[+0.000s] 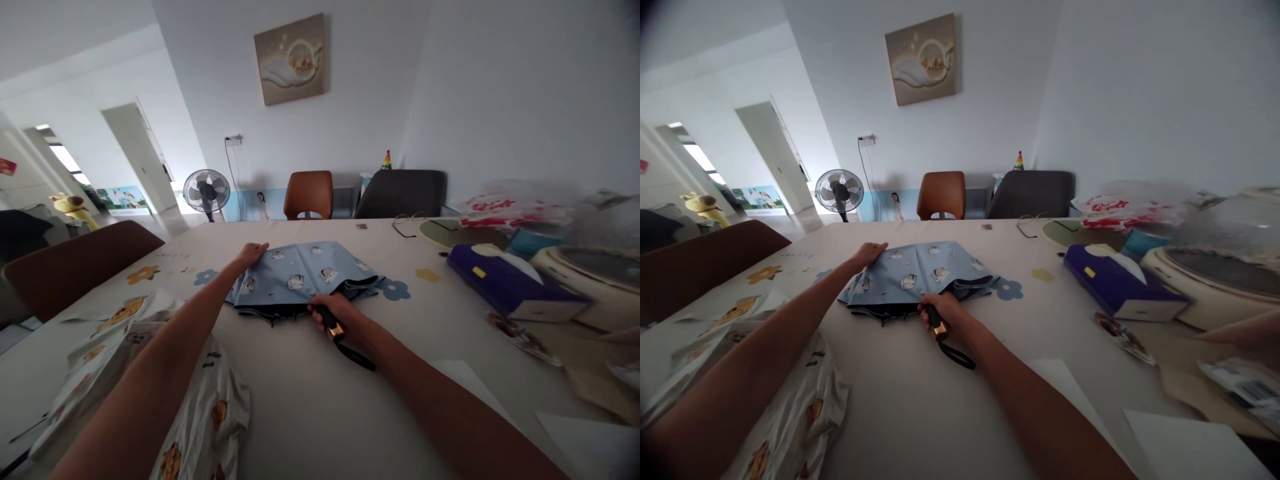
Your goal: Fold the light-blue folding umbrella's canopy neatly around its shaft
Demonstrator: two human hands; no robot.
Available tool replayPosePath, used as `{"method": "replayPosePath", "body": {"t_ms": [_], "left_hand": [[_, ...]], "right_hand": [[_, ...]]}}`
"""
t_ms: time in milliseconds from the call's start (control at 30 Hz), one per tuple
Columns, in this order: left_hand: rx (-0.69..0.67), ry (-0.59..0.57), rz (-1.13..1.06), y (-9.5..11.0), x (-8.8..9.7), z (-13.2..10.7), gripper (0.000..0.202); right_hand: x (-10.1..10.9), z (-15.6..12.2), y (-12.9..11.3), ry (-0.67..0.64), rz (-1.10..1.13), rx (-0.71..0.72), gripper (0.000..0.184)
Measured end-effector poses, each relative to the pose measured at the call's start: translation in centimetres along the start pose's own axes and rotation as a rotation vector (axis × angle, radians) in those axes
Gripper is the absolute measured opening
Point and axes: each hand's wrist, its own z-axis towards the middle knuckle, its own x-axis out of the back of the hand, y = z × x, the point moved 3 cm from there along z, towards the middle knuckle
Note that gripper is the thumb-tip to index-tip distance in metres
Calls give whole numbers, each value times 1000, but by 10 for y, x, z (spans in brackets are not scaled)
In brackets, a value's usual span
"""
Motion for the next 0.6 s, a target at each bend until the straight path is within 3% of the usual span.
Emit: {"method": "replayPosePath", "body": {"t_ms": [267, 400, 533, 600], "left_hand": [[41, 83, 178, -8, -19, -7, 46], [54, 109, 242, -11, -19, -10, 45], [36, 194, 289, 5, -15, -14, 36], [-60, 236, 293, 23, -18, -23, 34]], "right_hand": [[-3, -2, -2, 4, 1, -11, 25], [-4, -4, -3, 19, 2, -11, 23], [-3, -3, -2, -9, 12, -24, 22], [-2, -2, -1, -26, 13, -15, 21]]}}
